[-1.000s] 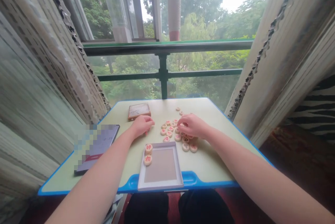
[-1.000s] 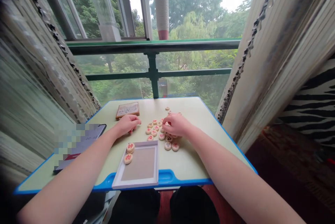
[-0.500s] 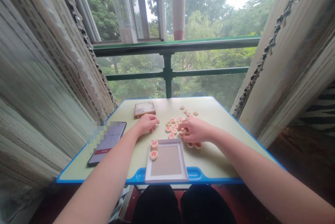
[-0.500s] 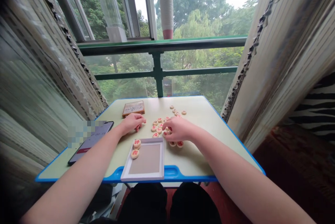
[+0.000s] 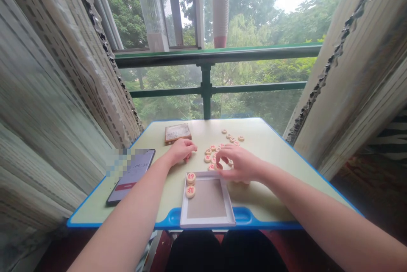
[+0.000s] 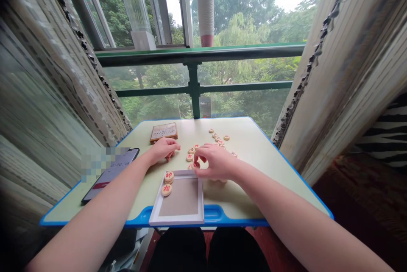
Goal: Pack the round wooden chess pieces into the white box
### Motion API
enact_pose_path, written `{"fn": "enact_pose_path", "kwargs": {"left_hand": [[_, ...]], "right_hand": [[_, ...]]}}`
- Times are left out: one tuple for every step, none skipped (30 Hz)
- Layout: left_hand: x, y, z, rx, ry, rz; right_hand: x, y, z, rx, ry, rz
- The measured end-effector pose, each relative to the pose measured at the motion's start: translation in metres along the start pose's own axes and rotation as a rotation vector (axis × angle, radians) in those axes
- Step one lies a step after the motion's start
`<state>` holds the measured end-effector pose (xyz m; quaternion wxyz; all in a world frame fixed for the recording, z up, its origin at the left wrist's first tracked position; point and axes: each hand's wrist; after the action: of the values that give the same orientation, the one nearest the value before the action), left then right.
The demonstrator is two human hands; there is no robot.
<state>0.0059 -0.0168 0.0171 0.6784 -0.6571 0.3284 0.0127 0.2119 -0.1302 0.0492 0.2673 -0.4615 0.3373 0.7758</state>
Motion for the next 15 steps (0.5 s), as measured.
{"fn": "enact_pose_path", "kwargs": {"left_hand": [[-0.0004,0.0000,0.0000,0.001,0.003,-0.004],[-0.0006,0.0001,0.0001,0.000,0.004,-0.012],[-0.0008,0.0003,0.0002,-0.002,0.004,-0.021],[-0.0008,0.0006,0.0003,-0.005,0.004,-0.029],[-0.0008,0.0008,0.0004,-0.006,0.005,-0.035],[-0.0006,0.0009,0.0006,-0.007,0.007,-0.041],[-0.0004,0.0010,0.0007,-0.008,0.009,-0.046],[-0.0003,0.0011,0.0008,-0.008,0.012,-0.050],[-0.0001,0.0011,0.0010,-0.007,0.013,-0.051],[-0.0001,0.0011,0.0011,-0.007,0.013,-0.049],[-0.0001,0.0011,0.0013,-0.008,0.013,-0.043],[-0.0001,0.0012,0.0015,-0.009,0.011,-0.035],[-0.0001,0.0012,0.0016,-0.009,0.011,-0.028],[-0.0002,0.0013,0.0017,-0.010,0.011,-0.024],[-0.0003,0.0014,0.0017,-0.011,0.011,-0.023]], "right_hand": [[0.0005,0.0026,-0.0008,-0.038,0.027,0.033],[0.0013,0.0049,-0.0015,-0.072,0.058,0.061],[0.0022,0.0069,-0.0022,-0.096,0.089,0.080],[0.0031,0.0086,-0.0028,-0.107,0.113,0.088],[0.0041,0.0100,-0.0032,-0.109,0.135,0.088],[0.0049,0.0111,-0.0034,-0.106,0.155,0.083],[0.0056,0.0119,-0.0035,-0.098,0.169,0.074],[0.0060,0.0123,-0.0035,-0.090,0.177,0.064],[0.0062,0.0124,-0.0034,-0.085,0.181,0.057],[0.0060,0.0120,-0.0033,-0.080,0.183,0.052],[0.0054,0.0113,-0.0032,-0.075,0.184,0.049],[0.0043,0.0102,-0.0031,-0.068,0.187,0.045],[0.0028,0.0090,-0.0030,-0.057,0.195,0.042],[0.0009,0.0077,-0.0031,-0.041,0.210,0.038],[-0.0015,0.0064,-0.0032,-0.021,0.228,0.032]]}}
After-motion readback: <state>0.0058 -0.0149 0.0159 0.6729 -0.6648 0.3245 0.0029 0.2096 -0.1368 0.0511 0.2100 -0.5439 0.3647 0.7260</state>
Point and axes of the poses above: each hand's wrist, its own z-axis towards the middle knuckle, its own x-axis out of the palm, y = z × x, and after that the axes turned 1 degree about -x, right-handed
